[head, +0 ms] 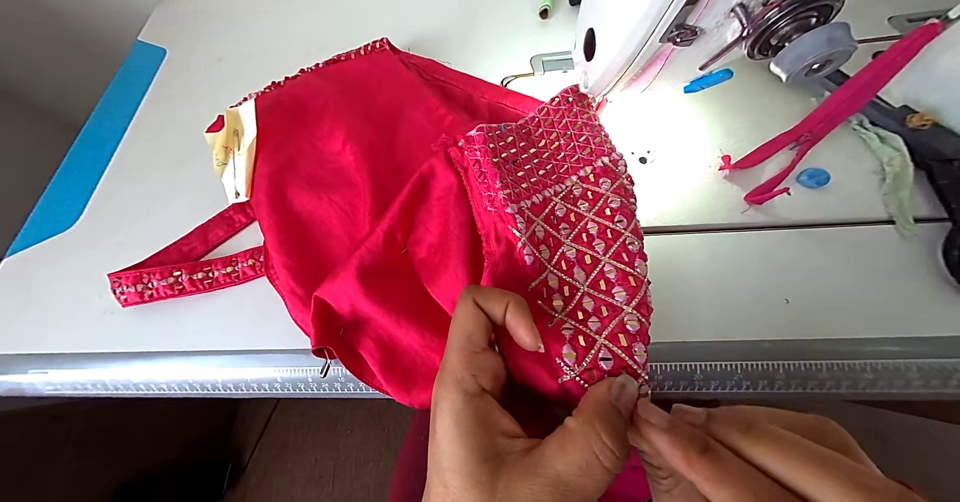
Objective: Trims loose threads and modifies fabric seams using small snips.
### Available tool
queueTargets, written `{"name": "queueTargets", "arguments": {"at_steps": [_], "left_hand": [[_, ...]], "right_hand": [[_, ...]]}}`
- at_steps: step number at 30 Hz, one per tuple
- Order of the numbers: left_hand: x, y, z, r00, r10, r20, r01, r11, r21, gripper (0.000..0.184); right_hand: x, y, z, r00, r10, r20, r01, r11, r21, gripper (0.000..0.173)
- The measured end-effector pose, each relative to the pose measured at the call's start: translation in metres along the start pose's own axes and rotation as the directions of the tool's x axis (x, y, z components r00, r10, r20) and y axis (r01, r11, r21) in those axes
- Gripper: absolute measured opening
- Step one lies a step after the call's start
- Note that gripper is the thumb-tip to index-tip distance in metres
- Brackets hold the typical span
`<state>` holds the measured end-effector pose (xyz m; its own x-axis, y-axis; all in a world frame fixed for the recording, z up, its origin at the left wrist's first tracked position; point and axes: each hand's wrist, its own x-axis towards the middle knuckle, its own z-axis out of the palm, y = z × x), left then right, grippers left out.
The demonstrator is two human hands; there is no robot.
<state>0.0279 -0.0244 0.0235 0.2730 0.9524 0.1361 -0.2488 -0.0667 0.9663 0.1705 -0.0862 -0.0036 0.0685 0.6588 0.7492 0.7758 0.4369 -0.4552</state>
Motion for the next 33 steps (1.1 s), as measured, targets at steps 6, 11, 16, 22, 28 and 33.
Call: {"name": "queueTargets", "arguments": {"at_steps": [6,11,16,22,28,33], "left_hand": [[-0.001,-0.004,0.007,0.997,0.025,-0.078,-0.028,0.999,-0.035,0.041],[-0.002,-0.001,0.011,0.992,-0.031,-0.124,0.023,0.998,-0.062,0.040],[0.001,-0.002,0.006,0.993,-0.085,-0.087,0.073,0.988,-0.138,0.037],[0.002,-0.004,-0.003,0.997,-0.082,-0.002,0.079,0.973,-0.216,0.032],[-0.003,-0.009,-0.013,0.994,-0.016,0.112,0.032,0.990,-0.140,0.025],[-0.005,-0.013,-0.016,0.981,0.068,0.183,-0.071,0.997,0.007,0.021]], "right_hand": [[-0.007,0.001,0.000,0.985,-0.172,0.028,0.174,0.968,-0.182,0.007],[-0.007,0.003,0.001,0.970,-0.237,0.059,0.244,0.938,-0.245,0.008],[-0.008,0.009,0.004,0.969,-0.242,0.055,0.248,0.956,-0.159,0.007],[0.000,0.012,0.004,0.989,0.146,-0.008,-0.138,0.953,0.269,0.005],[0.008,0.061,-0.032,0.916,0.399,0.050,-0.379,0.898,-0.222,0.019],[0.013,0.088,-0.044,0.877,0.481,0.018,-0.432,0.804,-0.409,0.032]]}}
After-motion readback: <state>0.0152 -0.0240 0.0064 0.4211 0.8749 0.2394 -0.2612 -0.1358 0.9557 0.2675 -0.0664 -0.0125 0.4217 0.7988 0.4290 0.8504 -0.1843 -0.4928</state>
